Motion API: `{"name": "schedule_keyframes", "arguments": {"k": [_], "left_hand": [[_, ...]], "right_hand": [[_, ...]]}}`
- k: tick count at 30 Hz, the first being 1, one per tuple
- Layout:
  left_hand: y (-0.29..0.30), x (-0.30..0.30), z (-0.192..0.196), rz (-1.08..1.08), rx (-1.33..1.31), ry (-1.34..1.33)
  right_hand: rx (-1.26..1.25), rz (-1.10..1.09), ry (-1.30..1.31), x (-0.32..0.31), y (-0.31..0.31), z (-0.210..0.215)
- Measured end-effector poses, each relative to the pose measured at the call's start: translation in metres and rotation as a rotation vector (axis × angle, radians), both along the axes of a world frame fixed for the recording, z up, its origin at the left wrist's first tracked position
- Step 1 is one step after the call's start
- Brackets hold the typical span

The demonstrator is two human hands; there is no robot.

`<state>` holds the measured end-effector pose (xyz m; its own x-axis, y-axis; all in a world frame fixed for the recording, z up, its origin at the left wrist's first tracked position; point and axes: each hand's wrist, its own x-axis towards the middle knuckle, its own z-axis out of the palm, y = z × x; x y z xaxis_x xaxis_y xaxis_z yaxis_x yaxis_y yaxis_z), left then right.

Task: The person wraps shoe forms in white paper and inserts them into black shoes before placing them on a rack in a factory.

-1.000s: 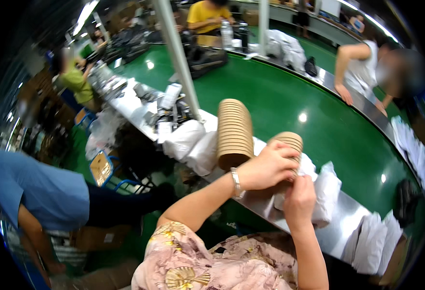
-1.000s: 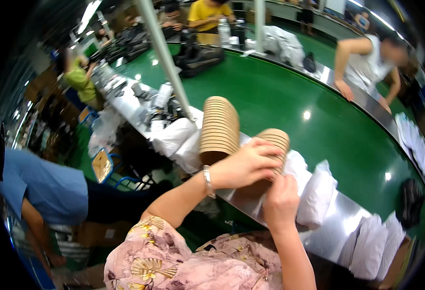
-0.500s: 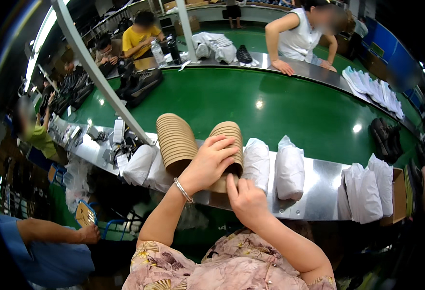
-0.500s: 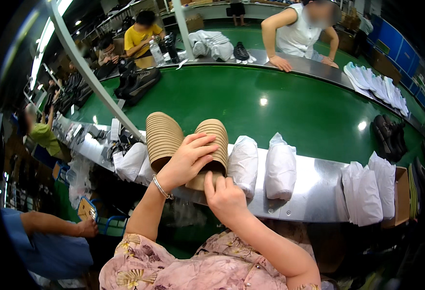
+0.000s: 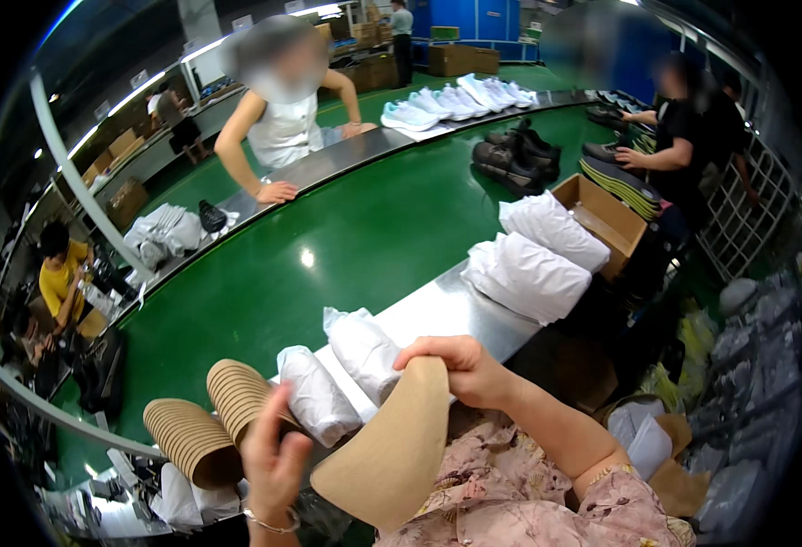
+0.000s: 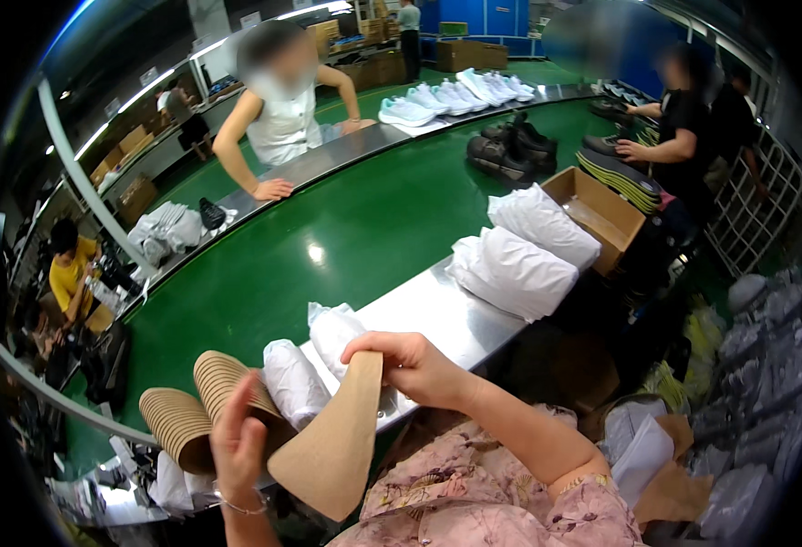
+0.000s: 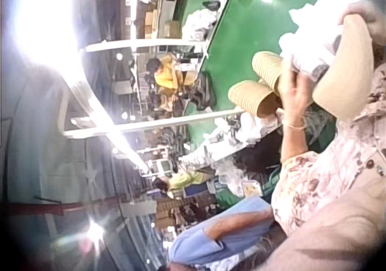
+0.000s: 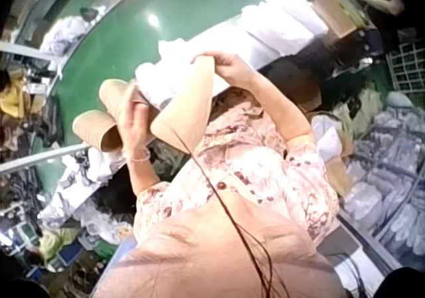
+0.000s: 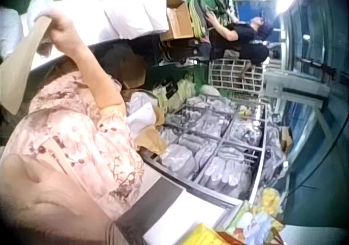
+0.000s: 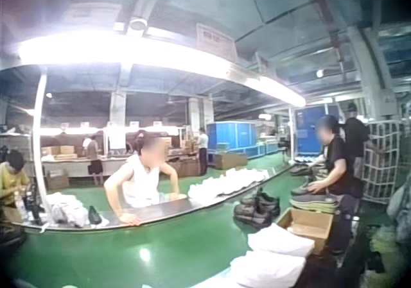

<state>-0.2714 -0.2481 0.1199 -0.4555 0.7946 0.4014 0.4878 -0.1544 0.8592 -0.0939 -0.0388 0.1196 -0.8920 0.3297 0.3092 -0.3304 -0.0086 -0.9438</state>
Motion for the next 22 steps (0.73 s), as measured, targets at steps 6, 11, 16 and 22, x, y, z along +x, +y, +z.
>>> {"name": "schedule_keyframes", "arguments": {"k": [6,11,16,22], "left_hand": [[0.071,0.057,-0.018,-0.816,-0.283,-0.852],[0.123,0.086,-0.028,-0.676,-0.305,-0.887],[0.196,0.078,-0.064,-0.252,-0.236,-0.555],[0.249,0.084,-0.072,-0.138,-0.689,-0.155]], "right_hand": [[-0.312,-0.046,0.163,0.016,0.042,-0.038],[-0.040,-0.419,-0.022,0.024,0.069,-0.049],[0.571,-1.185,-0.315,0.075,0.101,-0.088],[0.918,-1.622,-0.372,0.151,0.151,-0.074]]}}
